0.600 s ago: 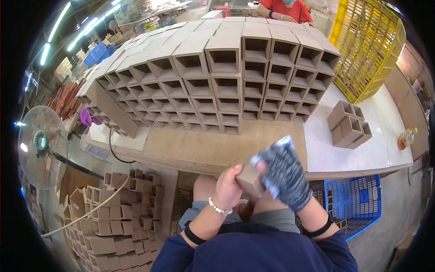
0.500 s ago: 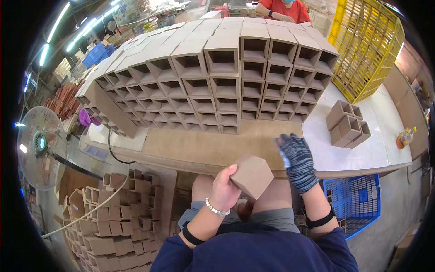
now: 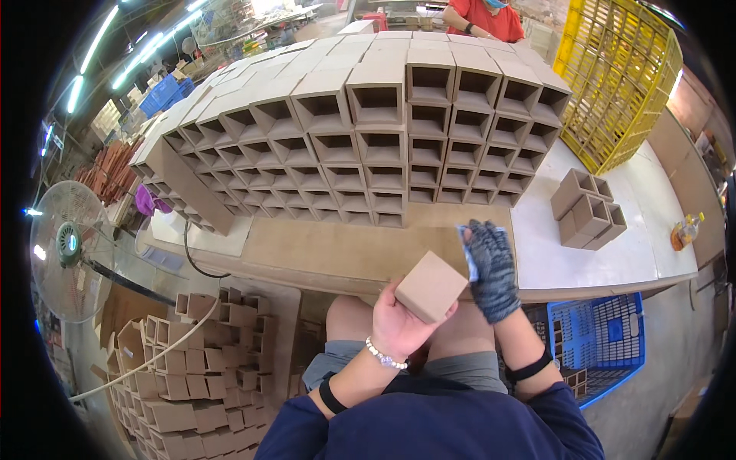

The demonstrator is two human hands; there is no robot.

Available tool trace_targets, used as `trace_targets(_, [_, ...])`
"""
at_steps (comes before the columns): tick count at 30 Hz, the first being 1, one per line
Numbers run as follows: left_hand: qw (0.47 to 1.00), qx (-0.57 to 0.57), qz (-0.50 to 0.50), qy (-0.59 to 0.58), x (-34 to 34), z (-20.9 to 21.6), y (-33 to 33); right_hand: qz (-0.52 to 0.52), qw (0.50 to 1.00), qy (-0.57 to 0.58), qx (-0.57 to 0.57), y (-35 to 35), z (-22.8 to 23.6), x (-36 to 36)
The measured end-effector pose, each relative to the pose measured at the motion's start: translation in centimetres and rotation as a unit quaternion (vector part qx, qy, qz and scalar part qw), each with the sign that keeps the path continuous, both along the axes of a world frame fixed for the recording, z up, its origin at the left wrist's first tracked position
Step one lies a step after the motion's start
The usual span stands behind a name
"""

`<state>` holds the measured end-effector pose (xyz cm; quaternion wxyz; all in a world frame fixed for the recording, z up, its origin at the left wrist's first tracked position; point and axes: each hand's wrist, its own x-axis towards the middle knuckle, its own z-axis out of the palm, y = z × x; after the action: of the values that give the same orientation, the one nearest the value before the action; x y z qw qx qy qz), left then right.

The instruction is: Sanding the edges of small wooden boxes/blocks in a workshop.

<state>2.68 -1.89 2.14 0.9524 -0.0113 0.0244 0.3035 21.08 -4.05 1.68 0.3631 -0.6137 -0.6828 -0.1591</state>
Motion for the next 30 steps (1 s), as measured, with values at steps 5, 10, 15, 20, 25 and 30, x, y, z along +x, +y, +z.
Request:
trace_targets(5, [0.999,0.021,0.010,-0.024,-0.7,0.3,0.9,0.015,0.997,0.047,0.062,-1.7,3.4,-2.5])
trace_targets(10, [1.000,0.001,0.010,-0.014,-0.6,-0.1,1.0,0.124,0.988,-0.082,0.029,-3.3,2.8,-4.3])
trace_targets(15, [0.997,0.064,-0.009,-0.037,-1.7,-0.3,0.8,0.001,1.000,0.008,-0.019,-0.9,1.7,0.7])
trace_targets(20, [0.987,0.112,0.051,0.100,-1.7,0.3,1.4,0.158,0.986,0.062,-0.009,-2.8,6.9,-4.0])
trace_targets(25, [0.965,0.145,0.179,0.129,-2.8,0.3,2.5,0.158,0.973,0.093,-0.138,-4.2,3.3,-4.5])
trace_targets(30, [0.966,0.203,0.158,-0.014,-3.8,0.9,4.0,0.058,0.985,-0.009,-0.159,-4.3,2.2,-2.4])
